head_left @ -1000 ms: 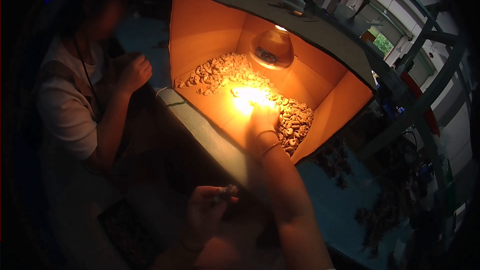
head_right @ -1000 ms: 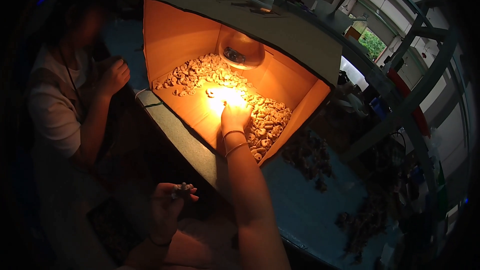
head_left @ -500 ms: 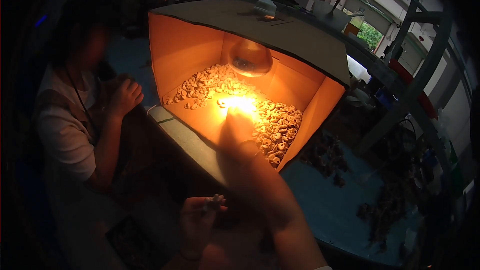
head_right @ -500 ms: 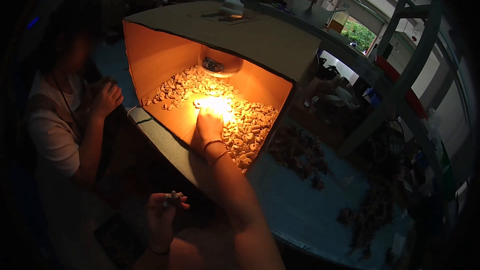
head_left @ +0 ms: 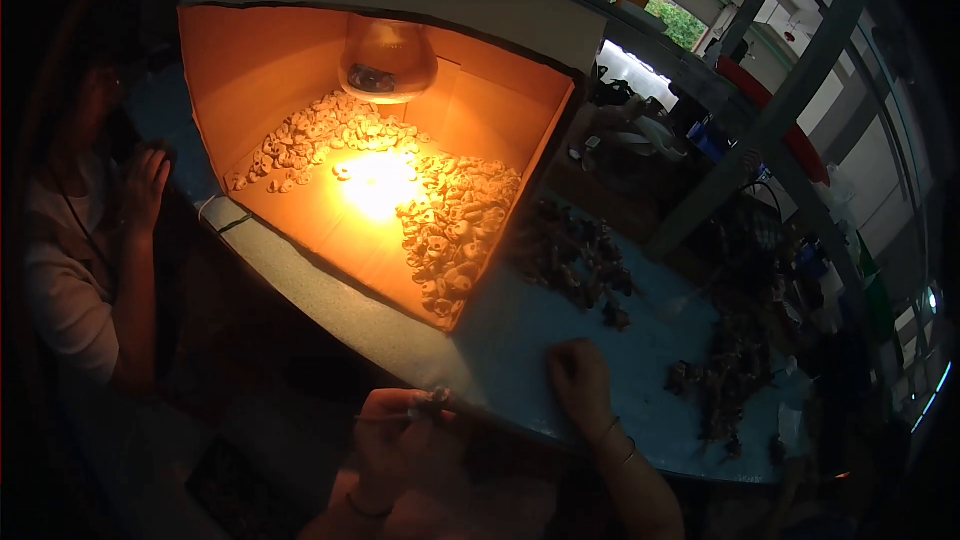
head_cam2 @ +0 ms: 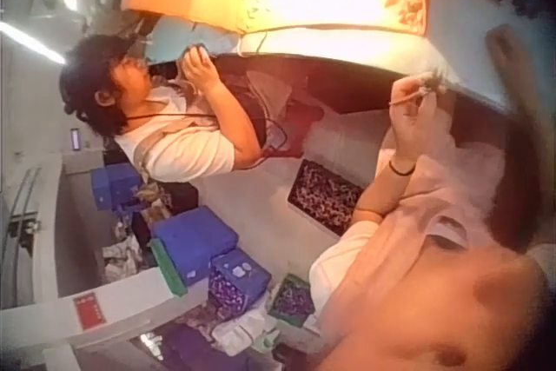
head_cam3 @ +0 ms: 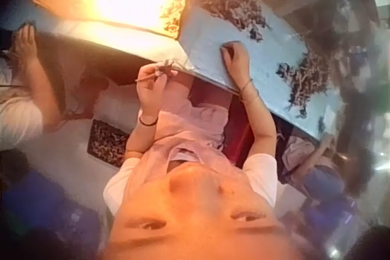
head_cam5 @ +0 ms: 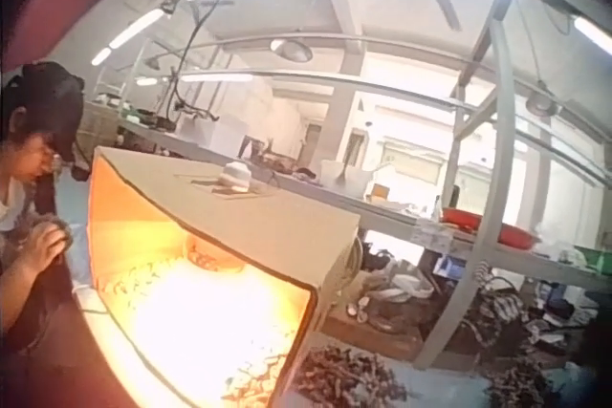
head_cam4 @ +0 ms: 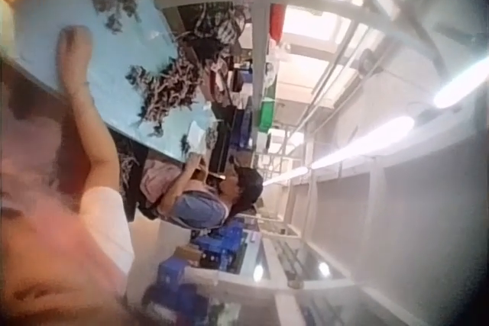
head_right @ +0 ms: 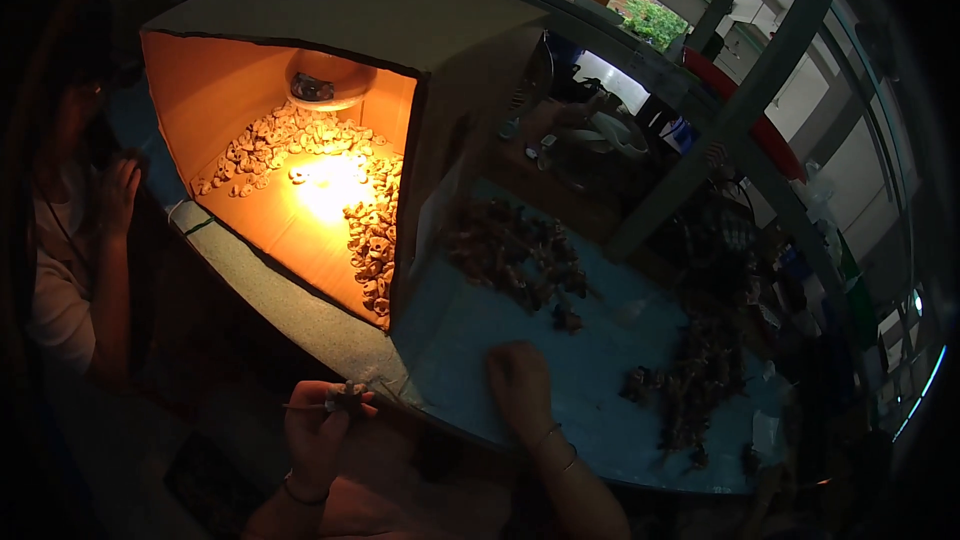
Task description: The person assembles small plastic toy figures by applying glue from a glue bottle to individual plastic toy parts.
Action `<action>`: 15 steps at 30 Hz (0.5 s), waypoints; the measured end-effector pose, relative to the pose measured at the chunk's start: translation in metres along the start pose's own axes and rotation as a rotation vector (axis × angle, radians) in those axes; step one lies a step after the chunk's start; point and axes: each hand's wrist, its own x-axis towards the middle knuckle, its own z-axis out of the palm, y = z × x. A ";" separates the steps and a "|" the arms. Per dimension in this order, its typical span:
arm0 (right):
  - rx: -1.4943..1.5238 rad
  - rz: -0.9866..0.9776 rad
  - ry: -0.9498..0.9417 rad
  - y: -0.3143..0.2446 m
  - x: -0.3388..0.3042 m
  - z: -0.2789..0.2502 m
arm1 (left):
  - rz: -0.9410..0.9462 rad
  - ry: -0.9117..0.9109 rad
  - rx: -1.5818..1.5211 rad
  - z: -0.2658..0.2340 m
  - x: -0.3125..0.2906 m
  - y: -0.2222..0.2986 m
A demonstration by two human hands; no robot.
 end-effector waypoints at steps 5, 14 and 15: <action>-0.087 -0.389 -0.025 -0.003 -0.009 -0.026 | -0.067 -0.243 -0.068 0.030 -0.007 -0.017; 0.483 -0.034 -0.140 -0.021 0.014 -0.040 | -0.330 -0.318 -0.157 0.051 0.002 -0.021; 0.502 -0.029 -0.154 -0.027 0.008 -0.043 | -0.310 -0.345 -0.177 0.050 0.002 -0.022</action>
